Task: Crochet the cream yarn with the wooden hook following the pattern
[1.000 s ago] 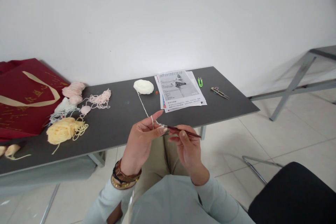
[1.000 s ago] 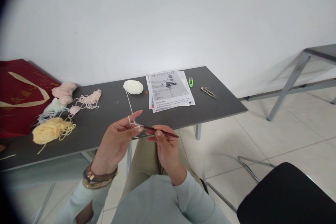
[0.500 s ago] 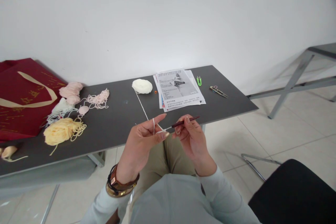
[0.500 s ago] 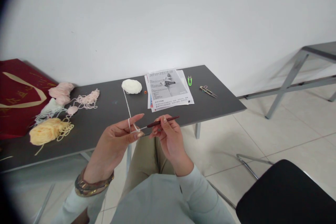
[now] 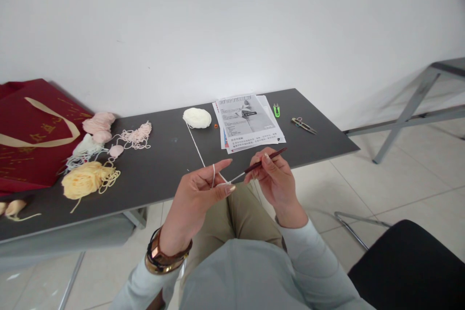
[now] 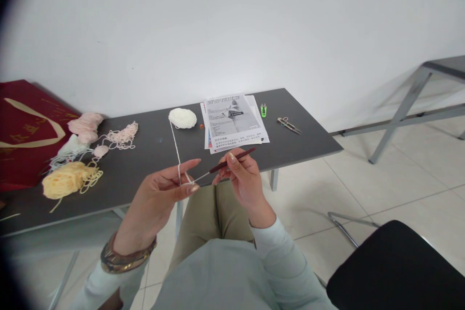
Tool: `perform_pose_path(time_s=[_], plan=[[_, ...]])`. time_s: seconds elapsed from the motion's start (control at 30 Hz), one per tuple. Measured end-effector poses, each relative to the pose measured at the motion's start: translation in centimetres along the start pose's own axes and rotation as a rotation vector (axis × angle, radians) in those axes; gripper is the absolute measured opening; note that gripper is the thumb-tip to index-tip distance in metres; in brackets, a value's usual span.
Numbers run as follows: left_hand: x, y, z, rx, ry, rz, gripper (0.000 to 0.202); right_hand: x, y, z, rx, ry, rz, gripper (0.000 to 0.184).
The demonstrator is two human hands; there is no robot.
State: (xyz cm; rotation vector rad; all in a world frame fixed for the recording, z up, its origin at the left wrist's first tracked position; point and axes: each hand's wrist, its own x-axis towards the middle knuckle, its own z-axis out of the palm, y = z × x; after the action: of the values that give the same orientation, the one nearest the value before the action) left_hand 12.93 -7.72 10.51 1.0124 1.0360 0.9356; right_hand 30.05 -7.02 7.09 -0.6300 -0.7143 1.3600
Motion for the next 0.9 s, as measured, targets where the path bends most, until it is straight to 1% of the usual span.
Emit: perform_pose_path(time_s=[0.2,0.33,0.43,0.57,0.73,0.83,0.9], plan=[[0.0,-0.2,-0.1,0.006,0.018,0.014,0.049,-0.1,-0.7,-0.2,-0.165,-0.010,-0.083,0.020],[0.0,-0.4,-0.2,0.014,0.031,0.021,0.049,-0.7,-0.8,0.0,-0.235,0.009,-0.176,0.015],[0.1,-0.7,-0.2,0.030,0.046,0.034,0.049,-1.2,-1.0,0.1,-0.300,-0.004,-0.250,0.009],[0.2,-1.0,-0.2,0.093,0.075,0.058,0.051,-2.0,-1.5,0.2,-0.424,-0.034,-0.343,0.007],[0.2,-1.2,-0.4,0.225,0.106,0.113,0.052,-2.7,-2.0,0.3,-0.628,-0.110,-0.389,0.010],[0.3,-1.4,-0.5,0.283,0.132,0.139,0.052,-3.1,-1.8,0.3,-0.692,-0.144,-0.422,0.012],[0.5,-1.6,-0.5,0.297,0.148,0.148,0.052,-3.3,-1.2,0.1,-0.698,-0.137,-0.442,0.013]])
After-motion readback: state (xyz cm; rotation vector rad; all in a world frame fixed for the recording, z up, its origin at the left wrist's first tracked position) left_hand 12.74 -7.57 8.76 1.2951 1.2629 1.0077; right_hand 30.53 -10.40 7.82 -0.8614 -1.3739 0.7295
